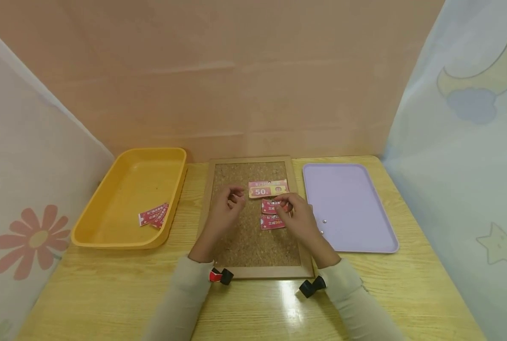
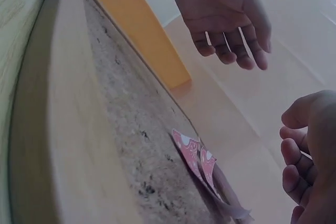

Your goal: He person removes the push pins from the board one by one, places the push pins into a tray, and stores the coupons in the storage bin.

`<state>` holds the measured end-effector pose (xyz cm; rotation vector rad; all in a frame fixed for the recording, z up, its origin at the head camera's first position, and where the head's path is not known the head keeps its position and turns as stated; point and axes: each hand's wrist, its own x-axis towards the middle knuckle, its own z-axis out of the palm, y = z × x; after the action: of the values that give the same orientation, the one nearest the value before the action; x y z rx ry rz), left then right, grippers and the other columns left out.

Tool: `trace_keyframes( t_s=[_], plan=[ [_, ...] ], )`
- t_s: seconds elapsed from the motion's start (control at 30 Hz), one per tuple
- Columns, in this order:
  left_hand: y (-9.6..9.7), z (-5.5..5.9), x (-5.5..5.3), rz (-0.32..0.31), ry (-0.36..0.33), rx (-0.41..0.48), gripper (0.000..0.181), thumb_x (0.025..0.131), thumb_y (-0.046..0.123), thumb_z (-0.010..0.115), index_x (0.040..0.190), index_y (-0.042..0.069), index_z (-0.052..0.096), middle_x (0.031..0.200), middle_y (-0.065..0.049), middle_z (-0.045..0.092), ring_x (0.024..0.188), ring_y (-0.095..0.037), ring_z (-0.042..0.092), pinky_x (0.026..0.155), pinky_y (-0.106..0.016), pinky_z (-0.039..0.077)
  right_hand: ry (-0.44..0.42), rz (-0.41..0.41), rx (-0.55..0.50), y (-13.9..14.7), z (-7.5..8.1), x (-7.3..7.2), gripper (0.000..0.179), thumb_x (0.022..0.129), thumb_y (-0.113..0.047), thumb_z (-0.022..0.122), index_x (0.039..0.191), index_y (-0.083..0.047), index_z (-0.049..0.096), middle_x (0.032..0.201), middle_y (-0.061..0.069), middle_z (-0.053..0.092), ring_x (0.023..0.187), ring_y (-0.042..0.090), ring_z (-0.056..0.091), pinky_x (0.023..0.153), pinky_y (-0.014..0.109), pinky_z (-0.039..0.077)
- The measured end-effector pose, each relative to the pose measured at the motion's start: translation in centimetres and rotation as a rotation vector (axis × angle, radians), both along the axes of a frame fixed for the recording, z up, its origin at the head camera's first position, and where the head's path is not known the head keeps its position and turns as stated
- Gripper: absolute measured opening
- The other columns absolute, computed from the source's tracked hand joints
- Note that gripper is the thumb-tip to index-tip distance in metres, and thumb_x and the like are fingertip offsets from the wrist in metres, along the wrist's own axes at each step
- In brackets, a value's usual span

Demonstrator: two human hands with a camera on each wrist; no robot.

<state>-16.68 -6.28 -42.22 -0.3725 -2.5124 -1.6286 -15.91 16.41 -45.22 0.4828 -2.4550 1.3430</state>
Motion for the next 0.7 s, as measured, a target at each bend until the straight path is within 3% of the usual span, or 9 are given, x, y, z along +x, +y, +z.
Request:
trace_keyframes(
  t_s=[0.2, 0.53, 0.7],
  plan=[
    [1.5, -0.6, -0.4, -0.047, -0.090, -0.085, 0.029, 0.097, 0.023, 0.059, 0.123, 0.011, 0.057, 0.110, -0.004, 0.057, 0.095, -0.019, 0.054, 0.073, -0.034, 0.048, -0.026, -0.004, 0.030, 0.2, -0.9, -0.4, 0.021, 0.091, -0.017, 0.066, 0.111, -0.010, 0.066, 0.088, -0.003, 0.056, 0.070, 0.013, 0.048, 0.062, 0.030, 0.039],
    [3.2, -1.9, -0.7, -0.084, -0.200, -0.146, 0.030, 0.096, 0.025, 0.060, 0.122, 0.010, 0.060, 0.111, -0.004, 0.058, 0.096, -0.020, 0.057, 0.076, -0.037, 0.051, -0.088, -0.008, 0.092, 0.3, -2.8, -1.2, 0.023, 0.089, -0.018, 0.071, 0.110, -0.010, 0.067, 0.086, -0.001, 0.057, 0.073, 0.014, 0.050, 0.063, 0.030, 0.042],
    [3.5, -2.9, -0.9, -0.127, -0.193, -0.209, 0.031, 0.097, 0.027, 0.059, 0.123, 0.009, 0.061, 0.116, -0.008, 0.059, 0.103, -0.023, 0.059, 0.085, -0.043, 0.049, -0.113, 0.003, 0.153, 0.6, -3.8, -1.4, 0.021, 0.090, -0.022, 0.071, 0.107, -0.012, 0.067, 0.084, -0.001, 0.056, 0.075, 0.014, 0.051, 0.066, 0.032, 0.043]
  ],
)
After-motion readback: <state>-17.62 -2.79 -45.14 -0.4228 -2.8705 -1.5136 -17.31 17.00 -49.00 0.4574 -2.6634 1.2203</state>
